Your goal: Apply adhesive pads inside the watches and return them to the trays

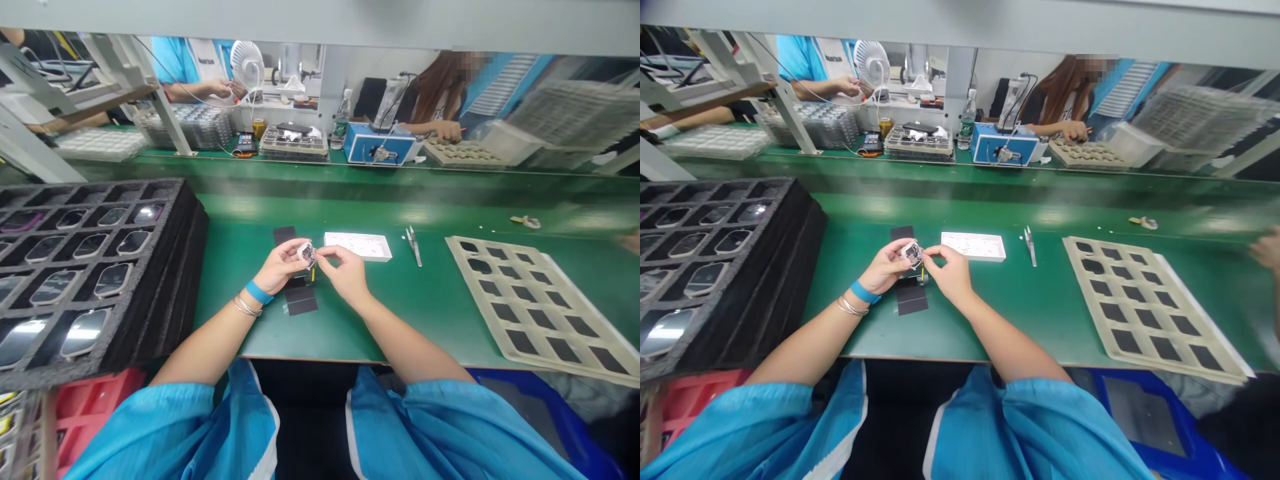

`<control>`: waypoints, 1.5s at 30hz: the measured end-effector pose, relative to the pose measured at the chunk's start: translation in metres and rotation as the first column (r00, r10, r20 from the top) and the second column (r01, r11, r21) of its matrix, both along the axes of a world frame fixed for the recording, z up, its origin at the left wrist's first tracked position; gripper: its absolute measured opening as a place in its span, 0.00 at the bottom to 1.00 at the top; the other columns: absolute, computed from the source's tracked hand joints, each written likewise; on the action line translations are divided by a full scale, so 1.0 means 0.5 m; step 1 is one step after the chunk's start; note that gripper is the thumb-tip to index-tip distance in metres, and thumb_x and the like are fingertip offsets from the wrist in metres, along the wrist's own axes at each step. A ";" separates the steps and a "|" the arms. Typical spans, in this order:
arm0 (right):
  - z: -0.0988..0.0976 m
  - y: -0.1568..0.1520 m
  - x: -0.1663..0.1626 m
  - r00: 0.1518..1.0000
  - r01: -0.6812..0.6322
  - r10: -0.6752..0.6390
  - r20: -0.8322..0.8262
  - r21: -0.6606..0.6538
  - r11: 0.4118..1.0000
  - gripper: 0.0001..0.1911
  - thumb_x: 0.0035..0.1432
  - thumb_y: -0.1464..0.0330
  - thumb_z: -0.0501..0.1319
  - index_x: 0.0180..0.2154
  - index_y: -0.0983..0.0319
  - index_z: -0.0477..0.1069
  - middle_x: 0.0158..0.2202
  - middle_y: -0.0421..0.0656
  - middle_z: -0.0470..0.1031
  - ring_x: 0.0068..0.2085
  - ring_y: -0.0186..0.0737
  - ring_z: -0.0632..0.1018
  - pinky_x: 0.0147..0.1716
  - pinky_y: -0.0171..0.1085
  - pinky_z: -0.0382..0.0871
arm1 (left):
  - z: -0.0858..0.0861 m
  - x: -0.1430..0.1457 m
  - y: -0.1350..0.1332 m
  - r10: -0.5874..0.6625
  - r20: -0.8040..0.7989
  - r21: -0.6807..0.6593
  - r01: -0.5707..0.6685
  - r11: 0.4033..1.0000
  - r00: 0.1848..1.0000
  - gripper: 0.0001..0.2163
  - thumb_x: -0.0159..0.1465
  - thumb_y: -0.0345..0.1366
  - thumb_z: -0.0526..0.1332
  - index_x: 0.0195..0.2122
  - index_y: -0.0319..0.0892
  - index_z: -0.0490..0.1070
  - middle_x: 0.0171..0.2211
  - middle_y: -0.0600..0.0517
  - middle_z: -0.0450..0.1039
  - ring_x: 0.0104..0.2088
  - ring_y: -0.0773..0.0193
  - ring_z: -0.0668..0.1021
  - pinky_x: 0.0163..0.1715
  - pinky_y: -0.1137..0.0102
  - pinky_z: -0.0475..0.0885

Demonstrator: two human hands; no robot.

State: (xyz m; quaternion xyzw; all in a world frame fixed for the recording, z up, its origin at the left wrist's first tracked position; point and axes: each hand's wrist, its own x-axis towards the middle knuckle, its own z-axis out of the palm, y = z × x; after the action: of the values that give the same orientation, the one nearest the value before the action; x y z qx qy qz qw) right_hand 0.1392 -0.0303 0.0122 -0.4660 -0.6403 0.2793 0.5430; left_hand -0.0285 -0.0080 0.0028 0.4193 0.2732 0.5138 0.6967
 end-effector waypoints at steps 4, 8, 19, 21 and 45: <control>-0.002 -0.004 -0.001 0.999 0.019 -0.021 0.043 0.044 0.999 0.06 0.55 0.65 0.64 0.31 0.60 0.77 0.33 0.42 0.82 0.36 0.41 0.81 0.41 0.39 0.76 | 0.000 -0.001 0.001 -0.019 0.006 0.007 0.018 1.000 1.000 0.27 0.39 0.33 0.79 0.42 0.41 0.78 0.38 0.49 0.79 0.37 0.64 0.80 0.42 0.70 0.75; -0.007 -0.004 0.003 0.975 0.007 -0.063 0.213 0.258 0.966 0.07 0.59 0.68 0.61 0.30 0.59 0.76 0.34 0.43 0.81 0.37 0.42 0.81 0.42 0.41 0.76 | -0.001 0.002 0.002 -0.008 -0.001 0.018 0.008 1.000 1.000 0.25 0.38 0.30 0.79 0.40 0.40 0.78 0.36 0.50 0.80 0.36 0.66 0.80 0.40 0.73 0.75; -0.009 0.022 0.006 0.800 -0.548 0.279 -0.532 -0.459 0.699 0.28 0.37 0.63 0.77 0.40 0.60 0.69 0.35 0.40 0.78 0.36 0.38 0.81 0.39 0.37 0.77 | 0.018 -0.011 0.003 0.063 0.101 -0.094 -0.054 0.994 0.993 0.28 0.38 0.33 0.80 0.42 0.41 0.77 0.38 0.49 0.80 0.39 0.62 0.81 0.41 0.72 0.76; -0.005 0.022 0.009 0.793 -0.551 0.228 -0.565 -0.506 0.663 0.26 0.35 0.62 0.77 0.36 0.62 0.70 0.29 0.38 0.76 0.30 0.35 0.80 0.33 0.35 0.76 | 0.021 -0.015 0.001 0.080 0.106 -0.111 -0.068 0.991 0.991 0.27 0.38 0.33 0.80 0.41 0.41 0.77 0.37 0.48 0.80 0.39 0.63 0.81 0.41 0.72 0.76; -0.005 0.030 0.032 0.981 -0.191 0.190 -0.042 -0.021 0.981 0.15 0.55 0.58 0.66 0.43 0.57 0.79 0.38 0.43 0.80 0.39 0.41 0.79 0.46 0.43 0.74 | -0.001 0.004 -0.001 -0.238 -0.006 -0.287 0.226 0.931 0.971 0.16 0.52 0.26 0.70 0.43 0.38 0.74 0.37 0.47 0.80 0.37 0.61 0.83 0.39 0.70 0.78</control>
State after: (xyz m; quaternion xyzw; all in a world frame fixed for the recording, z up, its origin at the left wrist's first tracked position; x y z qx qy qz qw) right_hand 0.1551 -0.0153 0.0095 -0.4037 -0.6676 0.3469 0.5206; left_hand -0.0265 -0.0087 0.0025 0.3545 0.3068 0.3748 0.7999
